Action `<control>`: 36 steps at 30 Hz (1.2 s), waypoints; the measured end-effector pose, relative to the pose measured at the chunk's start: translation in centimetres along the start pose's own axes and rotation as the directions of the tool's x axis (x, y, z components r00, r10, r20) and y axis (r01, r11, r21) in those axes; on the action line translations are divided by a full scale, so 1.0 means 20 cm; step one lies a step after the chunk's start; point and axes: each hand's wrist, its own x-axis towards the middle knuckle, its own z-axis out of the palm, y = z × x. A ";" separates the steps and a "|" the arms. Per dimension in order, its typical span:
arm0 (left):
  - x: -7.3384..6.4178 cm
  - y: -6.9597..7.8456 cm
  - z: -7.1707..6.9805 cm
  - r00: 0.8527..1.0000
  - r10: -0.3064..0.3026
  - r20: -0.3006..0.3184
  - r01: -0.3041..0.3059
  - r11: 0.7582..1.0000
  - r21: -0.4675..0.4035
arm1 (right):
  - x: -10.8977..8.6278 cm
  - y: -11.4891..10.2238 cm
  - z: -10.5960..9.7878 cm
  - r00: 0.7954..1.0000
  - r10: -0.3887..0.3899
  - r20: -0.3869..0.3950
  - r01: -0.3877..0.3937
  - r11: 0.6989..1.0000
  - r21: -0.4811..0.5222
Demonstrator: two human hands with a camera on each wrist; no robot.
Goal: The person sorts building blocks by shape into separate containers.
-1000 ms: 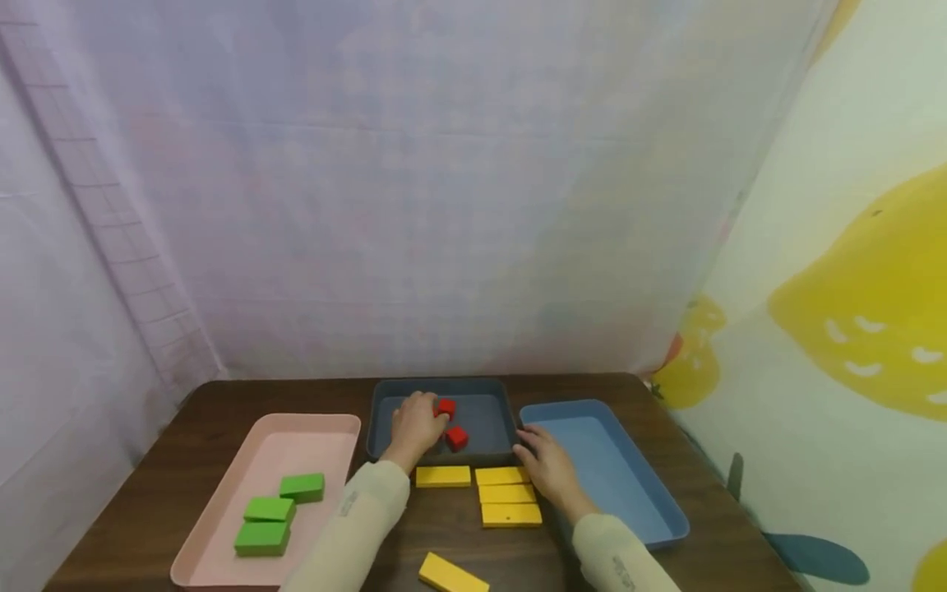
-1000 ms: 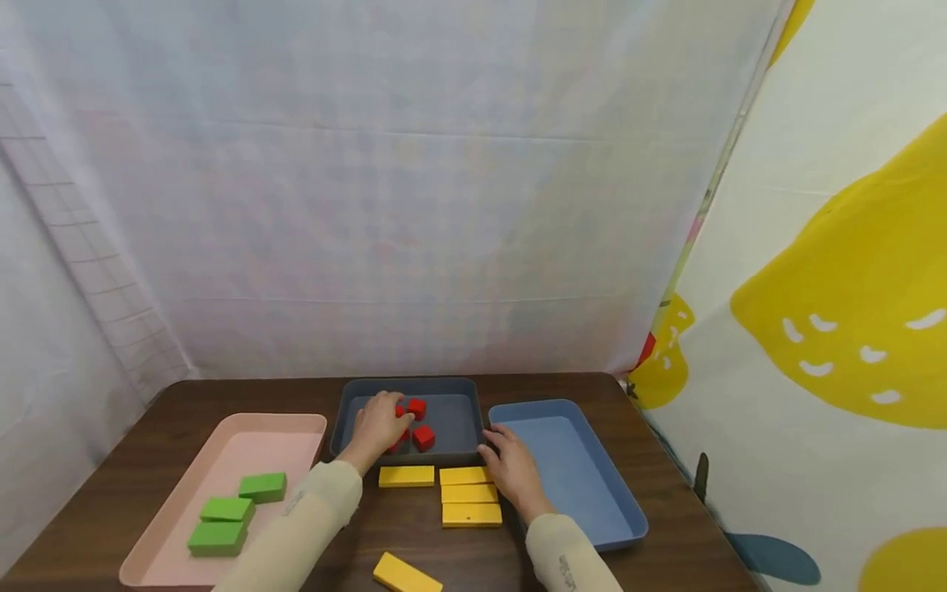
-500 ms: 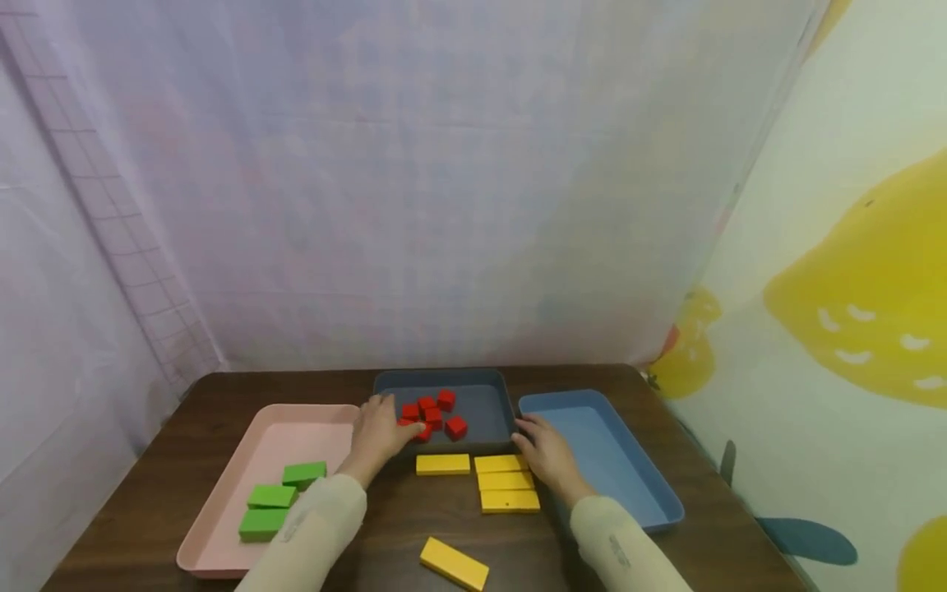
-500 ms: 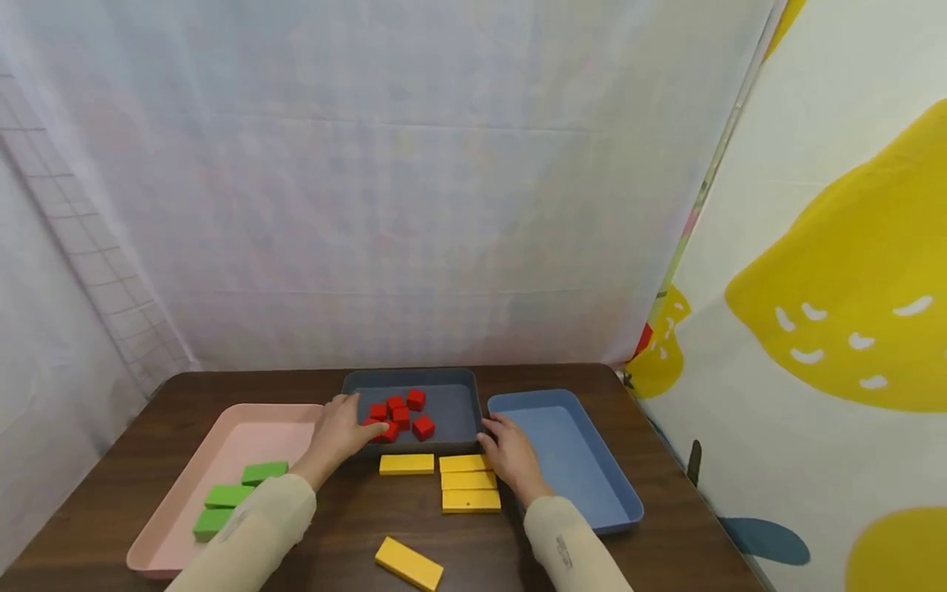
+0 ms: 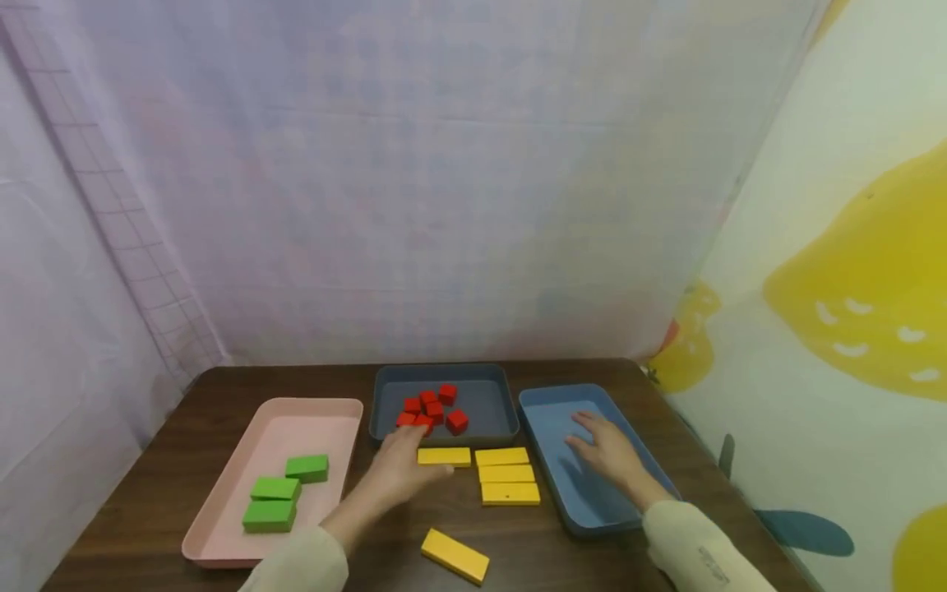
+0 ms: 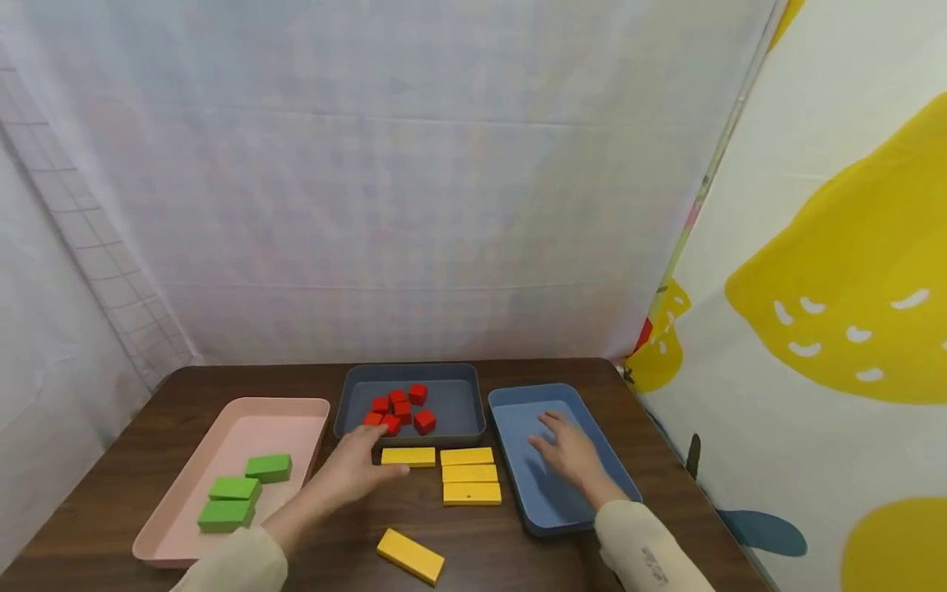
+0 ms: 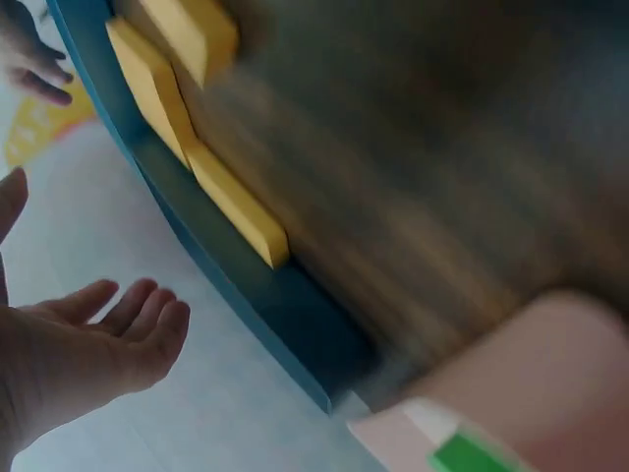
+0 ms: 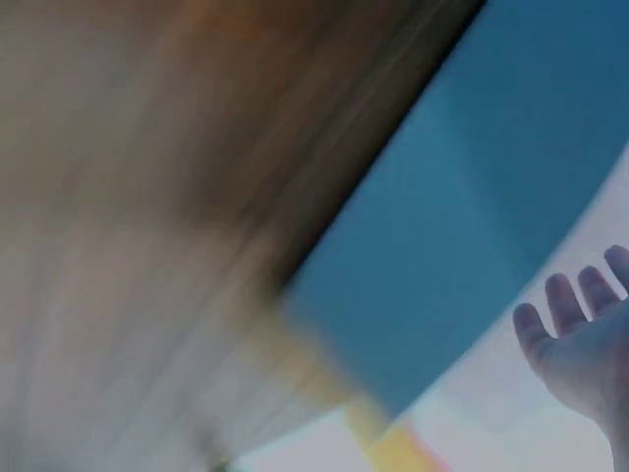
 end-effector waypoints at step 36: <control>-0.30 -0.17 0.18 0.909 0.294 0.296 -0.352 0.922 0.164 | -0.45 0.17 -0.26 0.937 0.175 0.303 -0.163 0.985 -0.065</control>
